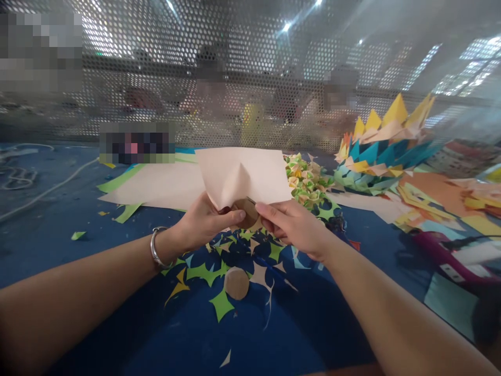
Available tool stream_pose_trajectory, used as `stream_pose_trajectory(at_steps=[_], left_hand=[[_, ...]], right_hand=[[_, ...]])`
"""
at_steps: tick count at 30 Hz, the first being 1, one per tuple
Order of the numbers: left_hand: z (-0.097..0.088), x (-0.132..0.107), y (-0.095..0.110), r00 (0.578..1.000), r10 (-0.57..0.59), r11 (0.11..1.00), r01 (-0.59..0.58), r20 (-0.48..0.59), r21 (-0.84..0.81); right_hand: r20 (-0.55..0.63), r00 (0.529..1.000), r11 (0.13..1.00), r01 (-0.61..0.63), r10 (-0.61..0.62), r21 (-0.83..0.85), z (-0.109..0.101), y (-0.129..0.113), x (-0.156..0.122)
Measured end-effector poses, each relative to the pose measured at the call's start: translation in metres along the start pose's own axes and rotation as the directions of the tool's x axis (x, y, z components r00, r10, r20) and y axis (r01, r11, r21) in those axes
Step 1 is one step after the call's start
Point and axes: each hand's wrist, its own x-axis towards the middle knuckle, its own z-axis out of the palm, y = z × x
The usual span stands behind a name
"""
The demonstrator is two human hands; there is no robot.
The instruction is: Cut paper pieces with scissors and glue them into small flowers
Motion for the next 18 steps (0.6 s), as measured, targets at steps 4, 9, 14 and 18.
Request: stream_pose_trajectory(at_steps=[4, 9, 14, 18], left_hand=[[-0.001, 0.002, 0.0, 1.0, 0.015, 1.0, -0.015, -0.018, 0.016], [0.001, 0.003, 0.002, 0.999, 0.005, 0.998, -0.007, -0.034, -0.061], [0.005, 0.0, 0.003, 0.999, -0.048, 0.993, 0.049, 0.004, -0.107], [0.006, 0.0, 0.005, 0.998, -0.057, 0.993, 0.056, -0.007, -0.101]], right_hand=[[0.005, 1.0, 1.0, 0.014, -0.014, 0.002, -0.003, 0.0, -0.002], [-0.043, 0.998, 0.998, 0.048, -0.046, 0.051, -0.007, 0.002, -0.003], [-0.144, 0.972, 0.983, 0.181, -0.184, -0.034, -0.003, 0.007, 0.002], [-0.177, 0.949, 0.96, 0.237, -0.261, -0.149, 0.003, 0.009, 0.005]])
